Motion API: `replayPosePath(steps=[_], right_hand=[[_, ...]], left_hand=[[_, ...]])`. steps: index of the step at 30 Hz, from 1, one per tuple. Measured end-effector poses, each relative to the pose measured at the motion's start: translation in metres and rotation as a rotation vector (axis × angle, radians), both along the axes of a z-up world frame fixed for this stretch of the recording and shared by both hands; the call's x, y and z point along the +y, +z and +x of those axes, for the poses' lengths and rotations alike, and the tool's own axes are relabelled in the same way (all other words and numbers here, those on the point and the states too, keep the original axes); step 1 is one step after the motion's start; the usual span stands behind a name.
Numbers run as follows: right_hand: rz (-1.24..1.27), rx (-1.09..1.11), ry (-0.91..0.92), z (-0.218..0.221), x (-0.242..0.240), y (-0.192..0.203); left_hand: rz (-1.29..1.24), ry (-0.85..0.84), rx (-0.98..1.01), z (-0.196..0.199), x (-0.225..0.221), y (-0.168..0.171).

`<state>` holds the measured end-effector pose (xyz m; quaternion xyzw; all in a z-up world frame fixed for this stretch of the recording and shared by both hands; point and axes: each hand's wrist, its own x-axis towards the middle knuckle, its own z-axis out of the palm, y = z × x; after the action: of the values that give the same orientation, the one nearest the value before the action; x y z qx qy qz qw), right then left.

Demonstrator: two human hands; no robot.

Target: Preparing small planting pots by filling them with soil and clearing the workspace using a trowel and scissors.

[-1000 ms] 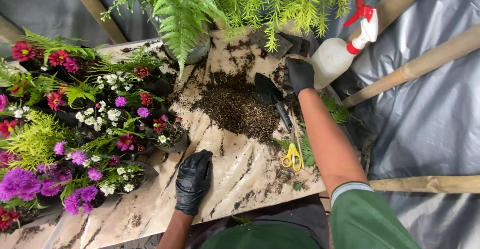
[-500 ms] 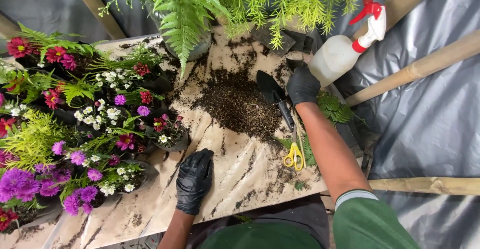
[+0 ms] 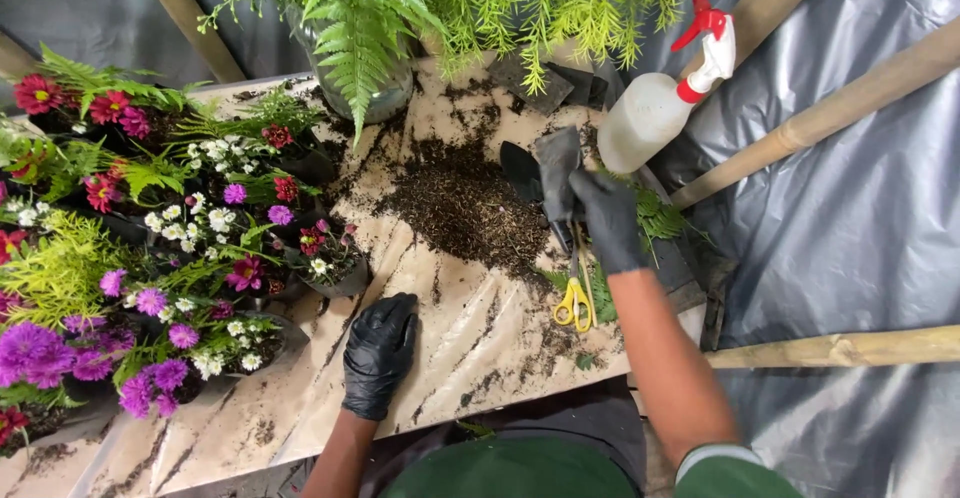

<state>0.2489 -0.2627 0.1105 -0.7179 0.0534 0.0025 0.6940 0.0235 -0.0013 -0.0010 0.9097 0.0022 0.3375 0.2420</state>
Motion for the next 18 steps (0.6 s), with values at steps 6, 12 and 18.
replayPosePath(steps=[6, 12, 18], right_hand=[[0.025, 0.210, 0.221, -0.099, 0.008, 0.014], [-0.356, 0.382, 0.314, -0.168, 0.035, -0.017], [0.086, 0.205, 0.542, -0.187, 0.014, -0.046]], left_hand=[[-0.027, -0.152, -0.021, 0.000, -0.053, 0.050], [0.024, -0.199, -0.019, -0.002, -0.098, 0.055], [-0.656, -0.188, 0.019, -0.014, -0.091, 0.040]])
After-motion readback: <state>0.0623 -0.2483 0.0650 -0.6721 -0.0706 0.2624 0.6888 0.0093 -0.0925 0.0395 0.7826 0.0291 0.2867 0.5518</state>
